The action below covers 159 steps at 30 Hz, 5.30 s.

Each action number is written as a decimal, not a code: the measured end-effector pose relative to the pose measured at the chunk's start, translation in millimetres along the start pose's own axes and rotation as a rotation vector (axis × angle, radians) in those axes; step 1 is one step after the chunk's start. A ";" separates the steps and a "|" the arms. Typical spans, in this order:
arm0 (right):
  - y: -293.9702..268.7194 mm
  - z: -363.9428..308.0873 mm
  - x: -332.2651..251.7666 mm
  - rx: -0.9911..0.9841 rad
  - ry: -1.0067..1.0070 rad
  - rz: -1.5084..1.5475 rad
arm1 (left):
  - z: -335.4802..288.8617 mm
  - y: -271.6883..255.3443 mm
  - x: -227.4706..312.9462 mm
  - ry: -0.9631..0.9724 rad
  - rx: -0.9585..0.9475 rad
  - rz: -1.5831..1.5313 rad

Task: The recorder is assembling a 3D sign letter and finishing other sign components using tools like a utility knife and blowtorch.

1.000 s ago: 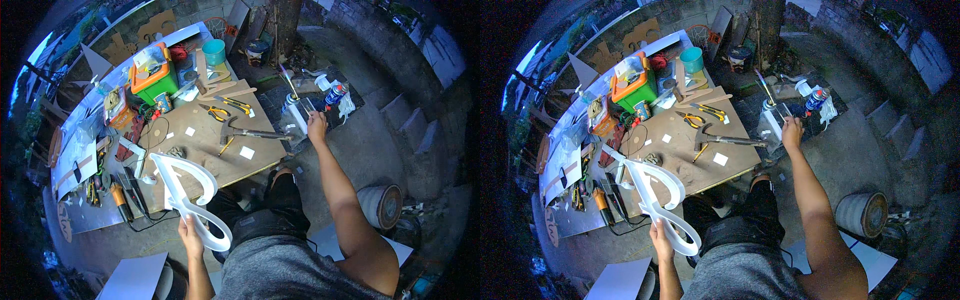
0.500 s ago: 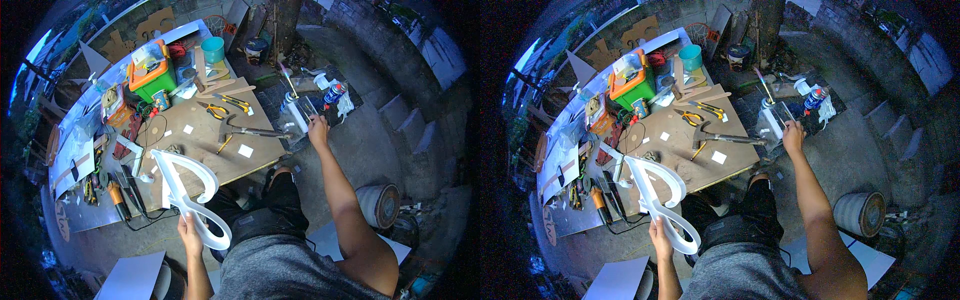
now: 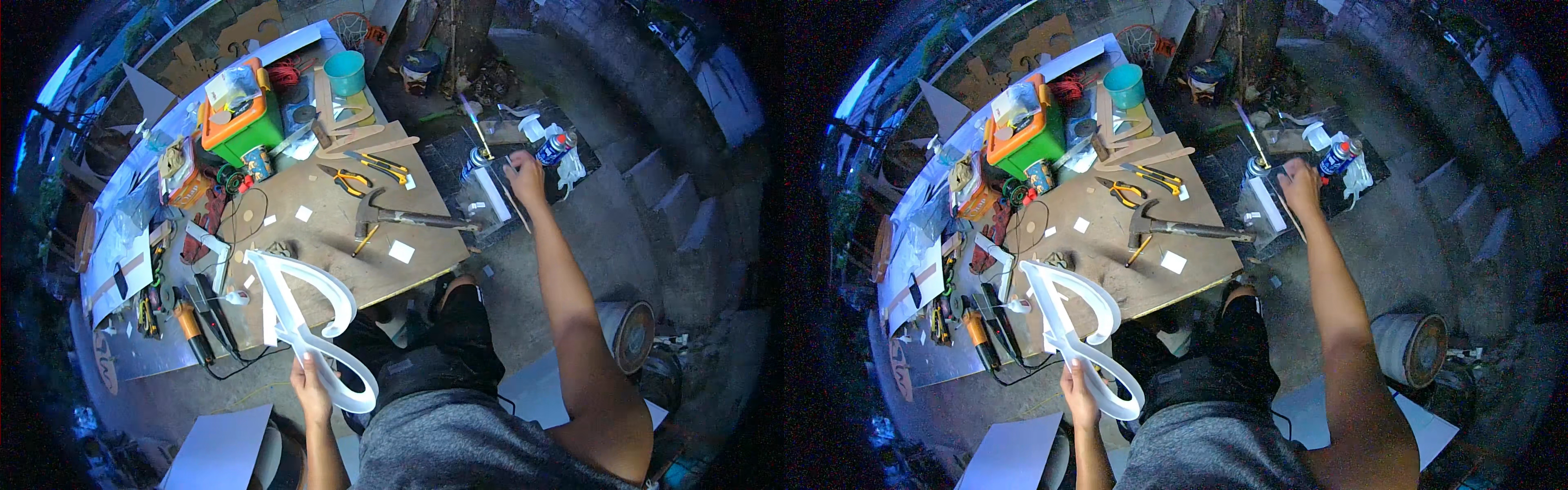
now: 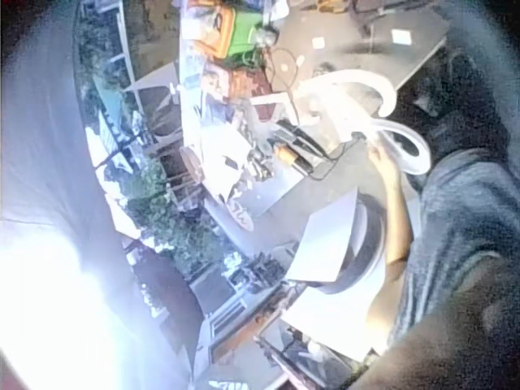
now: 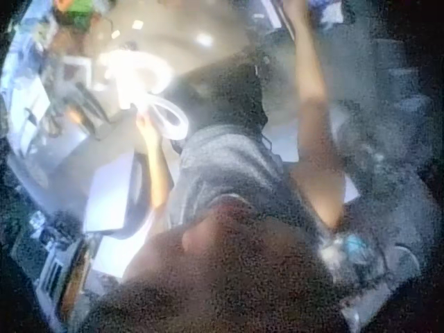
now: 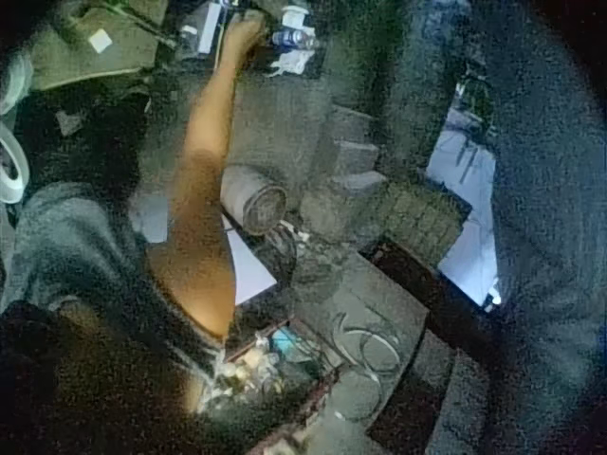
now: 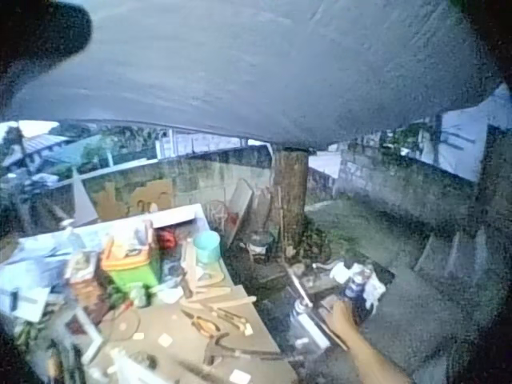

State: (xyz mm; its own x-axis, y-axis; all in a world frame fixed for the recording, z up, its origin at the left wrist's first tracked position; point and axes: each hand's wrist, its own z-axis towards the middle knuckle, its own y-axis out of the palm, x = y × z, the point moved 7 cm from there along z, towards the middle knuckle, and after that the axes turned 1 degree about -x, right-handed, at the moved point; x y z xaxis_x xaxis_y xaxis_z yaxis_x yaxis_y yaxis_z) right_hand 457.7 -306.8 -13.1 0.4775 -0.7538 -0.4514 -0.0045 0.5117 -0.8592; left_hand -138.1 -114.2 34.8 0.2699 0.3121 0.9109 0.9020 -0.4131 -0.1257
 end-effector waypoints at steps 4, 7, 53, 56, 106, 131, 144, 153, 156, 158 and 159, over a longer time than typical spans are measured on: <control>25.8 47.6 -8.3 -0.178 0.045 0.123 | 3.0 1.1 0.3 -0.013 -0.002 0.002; 40.9 68.0 -10.1 -0.299 0.080 -0.005 | 3.1 6.8 5.9 -0.014 0.000 -0.016; -27.6 44.1 -40.8 0.034 -0.201 0.373 | 3.2 8.0 15.3 -0.035 0.026 -0.053; -52.7 -10.6 -75.3 -0.011 -0.184 0.531 | 5.3 18.0 21.8 -0.024 -0.028 -0.084; -74.8 -220.9 -220.2 -0.380 0.087 1.279 | -26.9 57.4 39.3 0.294 -0.382 -0.197; -119.9 -271.3 -351.4 -0.443 -0.708 0.635 | -36.1 61.4 36.2 0.262 -0.344 -0.084; -141.7 -245.9 -296.3 -0.391 -0.333 0.963 | -12.9 38.3 14.7 0.124 -0.294 -0.399; -115.4 -240.1 -282.3 -0.388 -0.281 0.955 | -12.4 29.2 4.6 0.029 -0.438 -0.513; -86.3 -239.4 -278.6 -0.441 -0.253 0.965 | -17.2 18.1 -0.3 0.011 -0.411 -0.533; -64.2 -246.6 -284.5 -0.521 -0.249 0.885 | -18.7 1.7 -3.9 -0.005 -0.340 -0.552; -49.5 -253.0 -290.1 -0.601 -0.243 0.799 | -18.4 -10.8 -8.0 0.011 -0.307 -0.537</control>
State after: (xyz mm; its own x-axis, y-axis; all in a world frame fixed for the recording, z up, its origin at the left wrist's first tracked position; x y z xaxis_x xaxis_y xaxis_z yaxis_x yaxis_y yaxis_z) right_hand 97.1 -217.7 99.5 0.3068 -0.1462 -0.9405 -0.8058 0.4860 -0.3384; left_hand -156.2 -128.0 36.1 -0.1998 0.5361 0.8201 0.7725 -0.4287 0.4685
